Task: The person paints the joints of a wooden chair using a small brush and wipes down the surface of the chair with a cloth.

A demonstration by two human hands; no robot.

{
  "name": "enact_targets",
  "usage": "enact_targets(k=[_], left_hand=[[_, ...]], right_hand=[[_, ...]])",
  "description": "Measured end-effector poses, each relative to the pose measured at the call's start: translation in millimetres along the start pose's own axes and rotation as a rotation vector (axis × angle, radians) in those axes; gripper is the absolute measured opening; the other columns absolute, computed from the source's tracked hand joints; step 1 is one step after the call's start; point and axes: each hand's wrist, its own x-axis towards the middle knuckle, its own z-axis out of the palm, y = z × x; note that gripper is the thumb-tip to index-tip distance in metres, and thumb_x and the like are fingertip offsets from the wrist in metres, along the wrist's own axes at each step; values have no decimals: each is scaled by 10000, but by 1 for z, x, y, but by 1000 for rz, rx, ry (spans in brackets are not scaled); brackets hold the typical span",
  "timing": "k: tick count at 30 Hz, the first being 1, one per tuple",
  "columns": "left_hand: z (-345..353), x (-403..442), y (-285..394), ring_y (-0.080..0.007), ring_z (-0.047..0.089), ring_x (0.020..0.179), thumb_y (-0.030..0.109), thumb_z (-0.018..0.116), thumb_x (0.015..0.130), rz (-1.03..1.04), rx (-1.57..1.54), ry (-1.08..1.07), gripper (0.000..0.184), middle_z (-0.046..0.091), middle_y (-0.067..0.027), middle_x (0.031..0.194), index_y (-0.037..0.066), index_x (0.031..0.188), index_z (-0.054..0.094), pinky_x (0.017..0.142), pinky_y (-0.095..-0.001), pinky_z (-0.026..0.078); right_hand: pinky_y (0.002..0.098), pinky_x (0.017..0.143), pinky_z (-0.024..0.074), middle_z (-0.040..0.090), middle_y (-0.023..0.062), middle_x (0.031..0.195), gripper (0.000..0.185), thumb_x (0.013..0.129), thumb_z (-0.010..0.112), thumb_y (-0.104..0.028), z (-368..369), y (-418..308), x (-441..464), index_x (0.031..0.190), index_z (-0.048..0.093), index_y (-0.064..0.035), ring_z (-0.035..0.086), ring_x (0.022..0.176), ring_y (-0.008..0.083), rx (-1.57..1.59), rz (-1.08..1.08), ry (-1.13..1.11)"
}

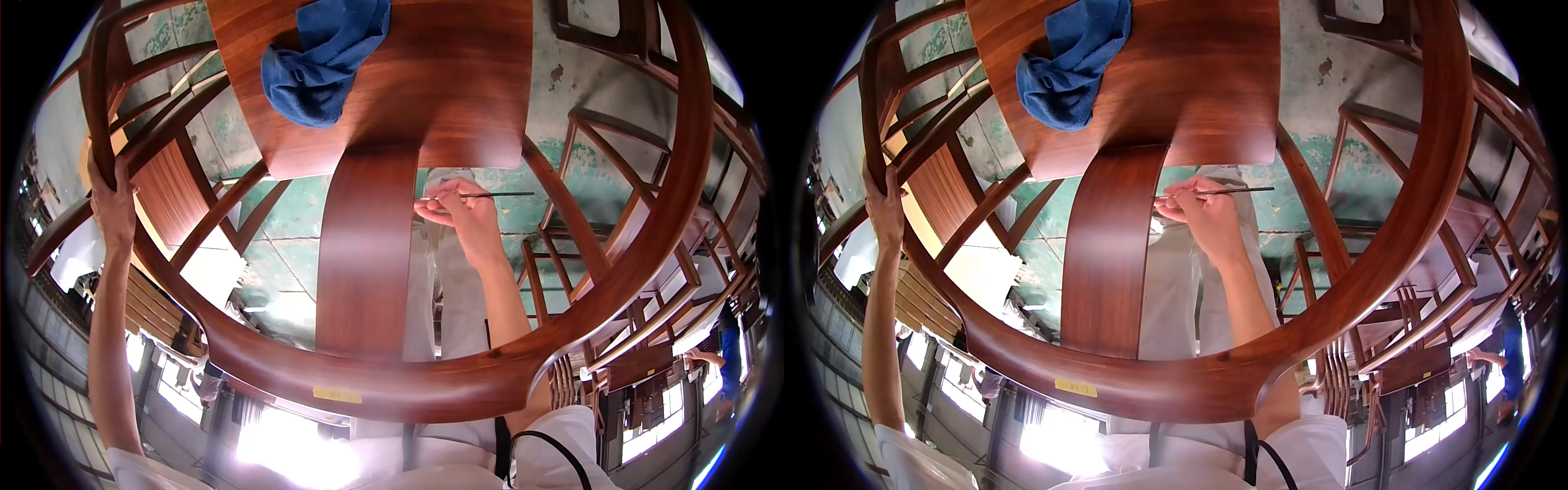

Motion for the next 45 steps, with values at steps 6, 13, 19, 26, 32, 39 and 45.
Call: enact_targets(k=[6,13,19,26,32,39,45], left_hand=[[0,0,0,-203,682,695,426,480,1023,-11,0,4,580,700,-134,982,125,1496,333,672,-375,572],[0,1,2,-212,686,713,419,504,1013,-28,32,3,590,698,-134,990,142,1502,325,699,-396,567],[4,1,-10,-222,691,746,422,500,1016,-12,45,10,595,684,-158,1050,162,1515,306,717,-398,567],[3,2,-16,-215,686,746,436,493,1019,-26,93,-17,601,690,-150,1040,168,1520,296,726,-395,567],[6,5,-24,-208,711,761,443,498,1005,-22,129,4,613,710,-129,959,177,1521,300,811,-429,564],[9,6,-31,-189,713,745,439,498,1003,10,185,41,612,705,-107,870,186,1523,297,823,-425,569],[7,2,-19,-188,712,730,417,508,1006,-5,150,43,606,705,-131,886,183,1522,293,752,-405,588]], right_hand=[[323,857,600,648,134,898,123,892,536,-6,-6,5,12,928,617,80,692,893,221,5,14,-12],[322,851,602,644,124,887,121,898,537,-18,0,-1,10,911,623,67,687,876,210,5,15,9],[320,840,605,637,120,876,130,911,542,-35,-2,3,17,904,626,63,682,872,201,-2,12,15],[333,844,608,634,118,865,124,903,544,-28,-1,0,21,892,627,63,682,871,205,10,3,30],[337,853,606,632,118,862,127,906,543,-36,-2,1,17,884,626,57,684,860,203,-12,20,12],[328,852,608,626,116,850,118,892,534,-19,0,1,24,875,621,59,686,863,204,-1,0,59],[323,851,608,617,122,858,127,898,540,-37,-1,-1,19,877,615,63,691,868,219,-27,15,33]])
